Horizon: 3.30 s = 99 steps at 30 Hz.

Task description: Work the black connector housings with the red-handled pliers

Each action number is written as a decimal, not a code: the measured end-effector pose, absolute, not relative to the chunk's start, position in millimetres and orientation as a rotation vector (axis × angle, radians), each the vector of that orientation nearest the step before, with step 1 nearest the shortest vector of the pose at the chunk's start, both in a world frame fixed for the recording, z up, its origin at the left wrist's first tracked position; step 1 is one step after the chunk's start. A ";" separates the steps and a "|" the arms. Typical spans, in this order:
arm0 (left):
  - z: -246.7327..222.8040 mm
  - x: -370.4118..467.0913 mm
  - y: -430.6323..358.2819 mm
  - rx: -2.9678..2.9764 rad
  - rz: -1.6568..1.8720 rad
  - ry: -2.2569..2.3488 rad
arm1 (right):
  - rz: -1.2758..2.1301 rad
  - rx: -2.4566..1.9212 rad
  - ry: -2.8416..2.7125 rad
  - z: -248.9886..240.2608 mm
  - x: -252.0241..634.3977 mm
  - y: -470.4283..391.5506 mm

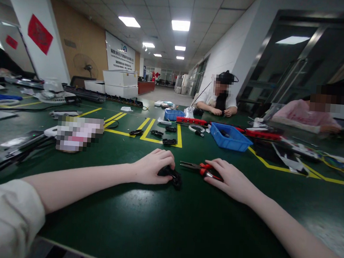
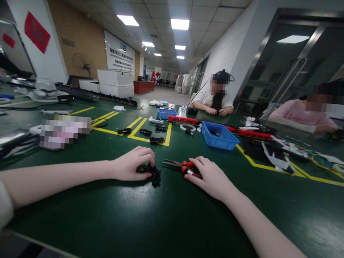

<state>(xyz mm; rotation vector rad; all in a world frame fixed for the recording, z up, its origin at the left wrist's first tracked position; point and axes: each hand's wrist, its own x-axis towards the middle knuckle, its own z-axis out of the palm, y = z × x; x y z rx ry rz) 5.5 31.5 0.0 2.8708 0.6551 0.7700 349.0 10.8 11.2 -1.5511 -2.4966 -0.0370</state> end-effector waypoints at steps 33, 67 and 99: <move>3.5 3.7 37.9 2.506 0.592 0.371 | -0.316 -1.181 -2.180 2.8 326.1 -2.5; 4.4 5.7 38.2 2.625 0.553 0.427 | -0.630 -0.885 -2.473 11.2 314.6 -14.2; 2.7 6.1 38.7 2.709 0.593 0.524 | -0.832 -0.827 -2.493 15.7 307.1 -19.1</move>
